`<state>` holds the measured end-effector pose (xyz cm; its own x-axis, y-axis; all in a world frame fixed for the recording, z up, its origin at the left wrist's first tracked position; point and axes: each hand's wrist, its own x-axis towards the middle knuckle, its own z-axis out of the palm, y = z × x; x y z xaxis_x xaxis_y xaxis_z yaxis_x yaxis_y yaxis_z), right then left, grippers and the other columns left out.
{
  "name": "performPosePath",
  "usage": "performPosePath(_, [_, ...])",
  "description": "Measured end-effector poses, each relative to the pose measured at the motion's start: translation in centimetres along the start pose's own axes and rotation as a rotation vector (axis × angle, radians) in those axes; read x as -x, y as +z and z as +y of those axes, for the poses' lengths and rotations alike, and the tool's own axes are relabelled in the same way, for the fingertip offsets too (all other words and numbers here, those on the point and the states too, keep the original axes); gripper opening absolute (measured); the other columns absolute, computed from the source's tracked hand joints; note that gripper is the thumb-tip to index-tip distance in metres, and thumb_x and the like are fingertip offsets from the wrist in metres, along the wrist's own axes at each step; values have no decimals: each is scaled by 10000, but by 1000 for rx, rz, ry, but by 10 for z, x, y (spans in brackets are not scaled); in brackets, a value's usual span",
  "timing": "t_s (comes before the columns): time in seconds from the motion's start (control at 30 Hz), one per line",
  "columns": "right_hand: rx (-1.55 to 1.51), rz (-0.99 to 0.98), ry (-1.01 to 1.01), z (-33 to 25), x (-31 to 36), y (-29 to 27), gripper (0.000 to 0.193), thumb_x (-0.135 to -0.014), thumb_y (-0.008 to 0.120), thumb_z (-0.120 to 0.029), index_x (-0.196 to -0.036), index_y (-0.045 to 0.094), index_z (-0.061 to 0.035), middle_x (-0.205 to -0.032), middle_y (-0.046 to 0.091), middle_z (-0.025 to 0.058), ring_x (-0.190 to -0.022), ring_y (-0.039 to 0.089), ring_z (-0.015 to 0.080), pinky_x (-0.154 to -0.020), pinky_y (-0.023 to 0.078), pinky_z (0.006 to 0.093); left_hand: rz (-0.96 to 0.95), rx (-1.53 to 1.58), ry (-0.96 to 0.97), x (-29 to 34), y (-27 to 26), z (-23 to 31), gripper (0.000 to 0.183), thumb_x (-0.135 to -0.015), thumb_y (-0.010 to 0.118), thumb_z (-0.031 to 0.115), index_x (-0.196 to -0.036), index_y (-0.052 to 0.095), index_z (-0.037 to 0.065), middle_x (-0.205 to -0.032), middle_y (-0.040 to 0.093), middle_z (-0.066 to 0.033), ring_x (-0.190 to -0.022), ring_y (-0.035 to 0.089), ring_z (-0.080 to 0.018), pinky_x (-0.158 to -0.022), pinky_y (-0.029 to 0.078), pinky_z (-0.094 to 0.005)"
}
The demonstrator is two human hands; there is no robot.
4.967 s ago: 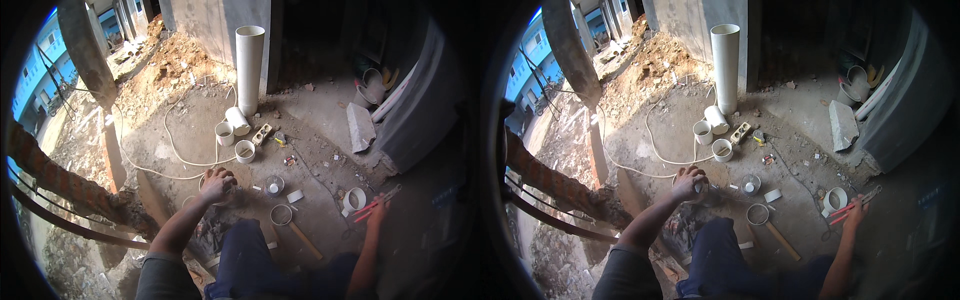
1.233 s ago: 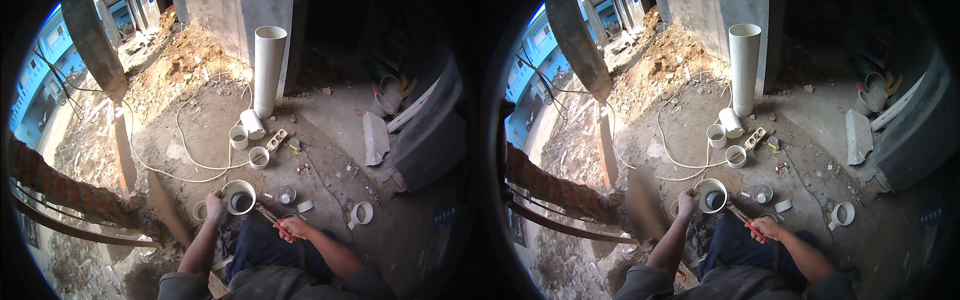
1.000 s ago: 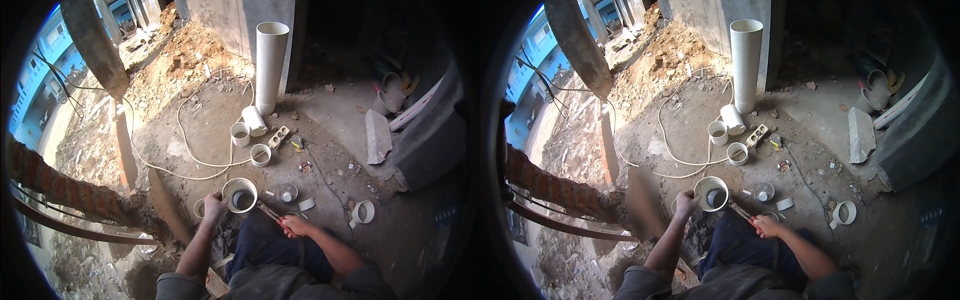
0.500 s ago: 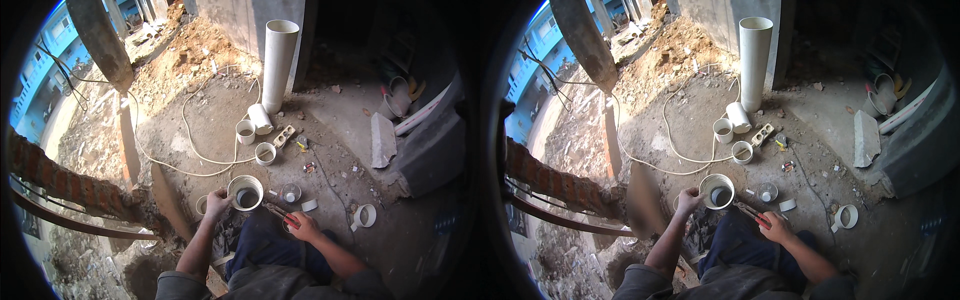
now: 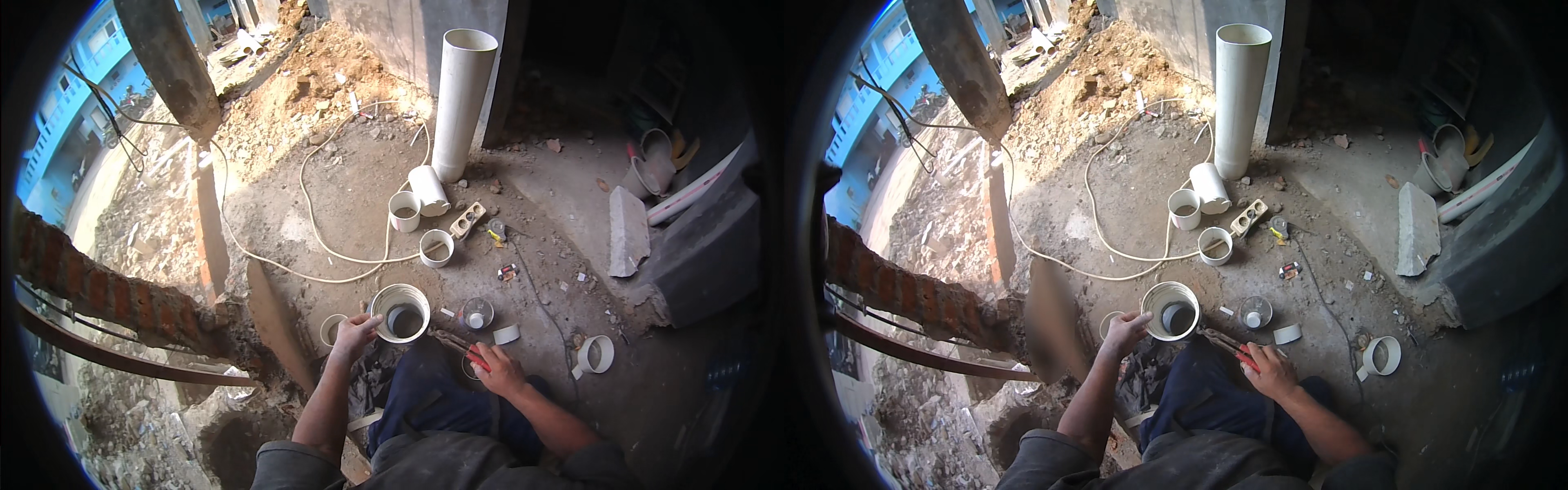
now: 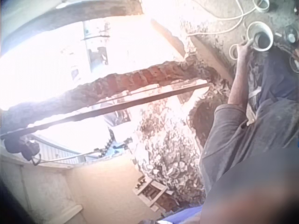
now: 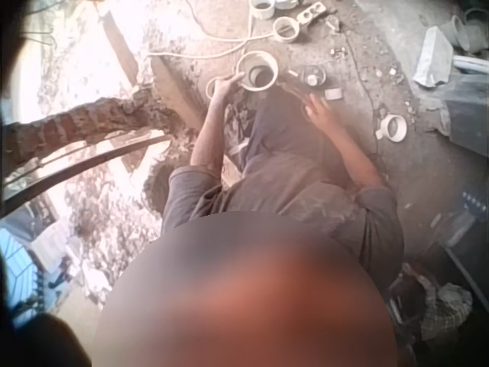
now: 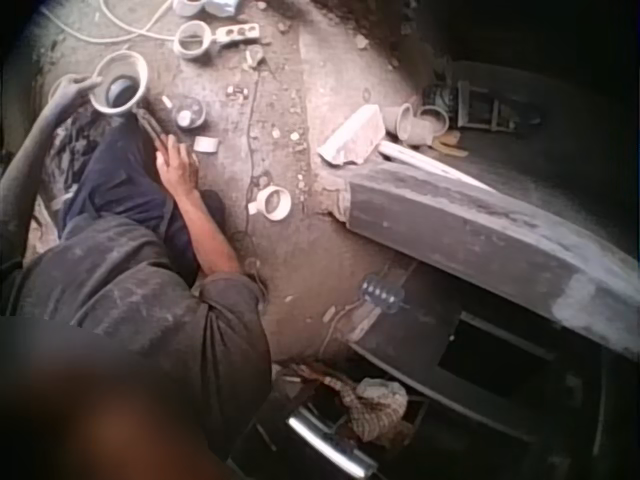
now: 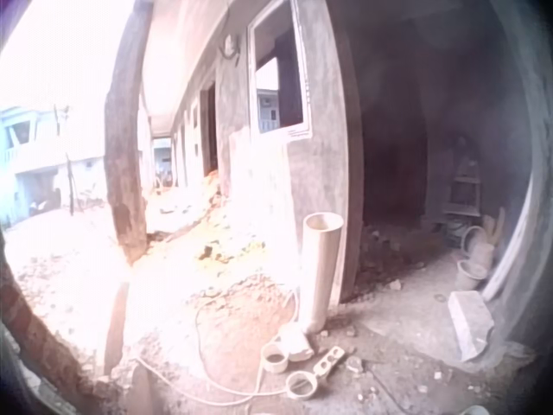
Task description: The person sits on the floor and assembles white PVC pipes and fittings. They use pliers to adjust a rubber gasket inside a pipe and repeatedly align and press pipe sections together.
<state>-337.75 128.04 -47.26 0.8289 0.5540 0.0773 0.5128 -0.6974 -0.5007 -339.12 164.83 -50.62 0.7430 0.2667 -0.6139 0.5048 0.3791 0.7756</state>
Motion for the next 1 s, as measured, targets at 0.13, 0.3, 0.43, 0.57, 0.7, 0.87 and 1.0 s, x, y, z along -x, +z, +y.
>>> performPosePath(0.13, [-20, -2, 3, -2, 0, -2, 497, -827, 699, -264, -1265, 568, -70, -996, 608, 162, -873, 648, 364, -734, 541, 468, -61, 78, -20, 0, -5, -3, 454, -821, 794, 250, -1129, 642, -47, -842, 601, -8, -761, 575, -118, -713, 494, -268])
performPosePath(0.3, [-10, -37, 22, -2, -2, -3, 497, -831, 695, -270, -1267, 563, -71, -1010, 609, 162, -878, 652, 361, -735, 544, 465, -36, 184, -54, -1, -9, -10, 499, -781, 835, 227, -1140, 628, -51, -867, 633, -28, -752, 601, -122, -713, 535, -268])
performPosePath(0.43, [-33, -28, 2, -1, -2, -2, 507, -834, 693, -271, -1281, 557, -74, -1018, 608, 160, -892, 650, 358, -741, 543, 466, -54, 198, -51, -1, -12, -14, 453, -824, 792, 227, -1149, 623, -40, -904, 655, -46, -815, 633, -154, -778, 531, -297])
performPosePath(0.57, [-45, -49, 24, 0, 0, 0, 524, -835, 693, -266, -1299, 547, -73, -1027, 603, 163, -913, 643, 364, -754, 538, 467, -74, 205, -50, -2, -13, -16, 424, -848, 768, 232, -1148, 626, -33, -941, 671, -58, -844, 647, -167, -812, 525, -313])
performPosePath(0.7, [-20, -82, 58, -1, -1, 0, 532, -838, 690, -253, -1311, 539, -64, -1038, 598, 167, -922, 632, 374, -777, 529, 469, -84, 191, -28, -3, -13, -16, 440, -846, 773, 243, -1148, 626, -41, -968, 676, -65, -854, 645, -156, -809, 525, -308])
performPosePath(0.87, [73, 11, -2, -5, -1, -1, 513, -846, 683, -237, -1304, 545, -54, -1041, 596, 166, -920, 623, 385, -793, 515, 467, -54, 14, 18, -1, -7, -11, 385, -831, 775, 222, -1076, 664, -53, -913, 674, -47, -768, 624, -109, -714, 524, -244])
performPosePath(1.0, [-39, -41, 36, -4, 1, 0, 452, -876, 664, -232, -1269, 565, -32, -1041, 623, 175, -926, 630, 382, -793, 510, 464, 19, -215, 130, 2, 2, -6, 269, -810, 746, 162, -973, 702, -48, -818, 664, -25, -675, 587, -78, -637, 502, -212])
